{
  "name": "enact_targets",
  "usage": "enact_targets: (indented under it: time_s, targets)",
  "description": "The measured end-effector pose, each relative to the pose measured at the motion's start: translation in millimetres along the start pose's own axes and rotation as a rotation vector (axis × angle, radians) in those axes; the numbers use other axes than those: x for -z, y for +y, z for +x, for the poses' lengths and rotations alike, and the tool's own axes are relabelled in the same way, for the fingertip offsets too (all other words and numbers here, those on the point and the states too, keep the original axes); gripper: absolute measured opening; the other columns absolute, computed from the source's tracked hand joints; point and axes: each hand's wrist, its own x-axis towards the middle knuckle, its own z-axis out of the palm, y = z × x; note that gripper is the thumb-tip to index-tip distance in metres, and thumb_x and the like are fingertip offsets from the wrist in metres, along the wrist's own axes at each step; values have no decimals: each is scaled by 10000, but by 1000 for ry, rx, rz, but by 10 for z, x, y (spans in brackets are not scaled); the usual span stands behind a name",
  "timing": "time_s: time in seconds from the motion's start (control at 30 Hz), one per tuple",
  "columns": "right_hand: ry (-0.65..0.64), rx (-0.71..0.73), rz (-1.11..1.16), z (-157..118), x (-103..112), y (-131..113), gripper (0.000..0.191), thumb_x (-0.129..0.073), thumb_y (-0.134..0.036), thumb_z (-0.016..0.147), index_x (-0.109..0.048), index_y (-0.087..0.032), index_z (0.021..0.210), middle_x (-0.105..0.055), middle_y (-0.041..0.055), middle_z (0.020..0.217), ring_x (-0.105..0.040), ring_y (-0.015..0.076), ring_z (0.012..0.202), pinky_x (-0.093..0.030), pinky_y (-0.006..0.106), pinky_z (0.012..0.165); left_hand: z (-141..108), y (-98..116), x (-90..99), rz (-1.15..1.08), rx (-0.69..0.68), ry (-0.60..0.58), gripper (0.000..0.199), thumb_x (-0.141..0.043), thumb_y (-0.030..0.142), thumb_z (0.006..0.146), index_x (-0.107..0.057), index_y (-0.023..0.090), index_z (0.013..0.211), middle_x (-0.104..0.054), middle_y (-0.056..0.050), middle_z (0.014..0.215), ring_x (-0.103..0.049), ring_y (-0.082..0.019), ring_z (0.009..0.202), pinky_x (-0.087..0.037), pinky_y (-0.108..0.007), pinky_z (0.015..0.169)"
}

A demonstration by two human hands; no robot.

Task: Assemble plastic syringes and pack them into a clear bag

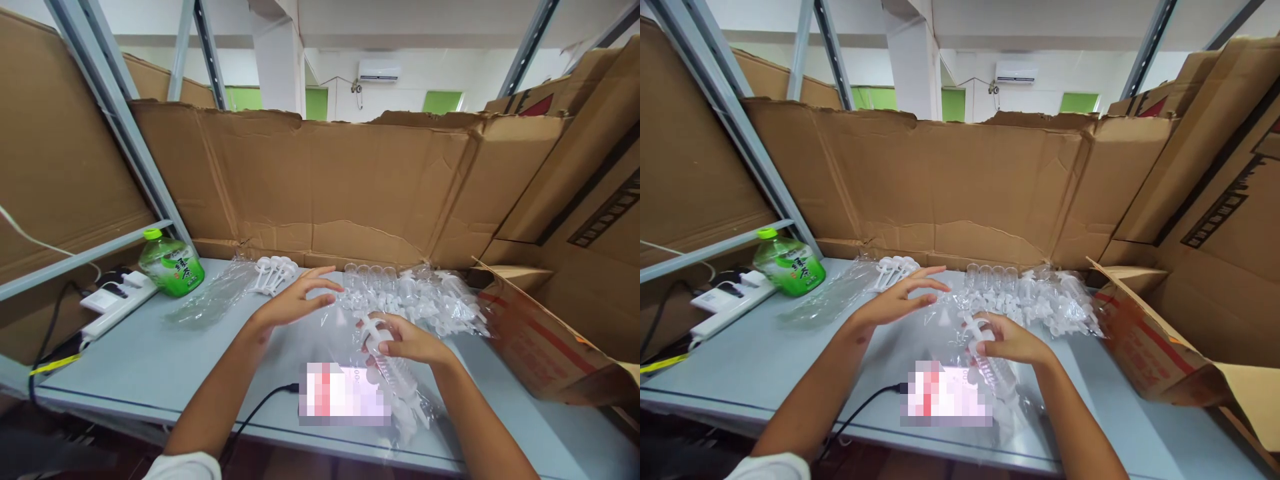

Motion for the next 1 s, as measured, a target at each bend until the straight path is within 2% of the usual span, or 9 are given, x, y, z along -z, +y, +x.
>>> enact_targets:
  time_s: [0.13,0.17,0.23,0.3,0.37,0.5,0.73,0.9,1.0]
  targets:
    - [127,74,13,13,23,16,451,-618,-411,716,-483,-179,1079,-579,72,957,-581,190,876,-488,330,721,58,-144,-93,-335,63,197,540,-463,515,778,-392,273,1255,-415,-96,1315,-414,-224,1184,-378,-363,937]
    - [184,87,25,27,24,25,463,-614,-417,718,-470,-186,1092,-587,74,951,-584,189,865,-482,332,726,57,-171,-138,-427,89,182,628,-479,543,753,-330,257,1293,-449,-121,1282,-464,-228,1137,-398,-362,912]
    - [287,99,71,63,10,50,478,-599,-432,728,-441,-207,1118,-595,79,966,-588,192,866,-472,344,748,35,-194,-255,-609,151,0,720,-501,578,716,-290,234,1313,-518,-145,1207,-548,-231,1030,-437,-357,851]
    - [330,113,132,104,-21,87,490,-604,-434,724,-426,-226,1130,-583,86,1020,-577,200,914,-457,357,789,6,-188,-395,-753,210,-187,678,-509,569,718,-354,223,1280,-568,-138,1146,-589,-232,957,-465,-346,788]
    - [328,130,174,139,-56,130,507,-637,-417,701,-428,-237,1126,-562,85,1073,-545,210,991,-436,360,829,-12,-176,-531,-831,254,-206,581,-507,530,745,-426,220,1230,-579,-126,1131,-610,-230,913,-480,-327,728]
    - [408,109,185,191,-84,197,462,-634,-462,686,-482,-244,1064,-551,75,1091,-528,227,1003,-436,344,792,-3,-196,-689,-863,327,-40,475,-525,460,765,-510,188,1153,-579,-130,1130,-623,-227,886,-479,-267,634]
    - [753,102,87,369,-47,173,315,-586,-464,717,-589,-215,910,-577,26,853,-537,160,775,-435,254,636,61,-188,-709,-837,337,3,499,-518,479,759,-521,180,1159,-631,-131,1014,-647,-190,727,-455,-238,556]
    - [812,83,131,436,-69,162,227,-648,-397,672,-591,-184,728,-537,-16,655,-492,113,597,-394,221,521,133,-201,-760,-818,345,110,450,-510,467,765,-587,134,1058,-650,-119,932,-628,-158,679,-443,-238,578]
    - [762,90,167,394,-65,170,237,-651,-371,682,-607,-191,829,-555,-16,636,-496,110,583,-396,223,529,144,-283,-765,-776,305,132,442,-501,467,767,-591,141,1054,-638,-97,900,-606,-148,676,-434,-239,574]
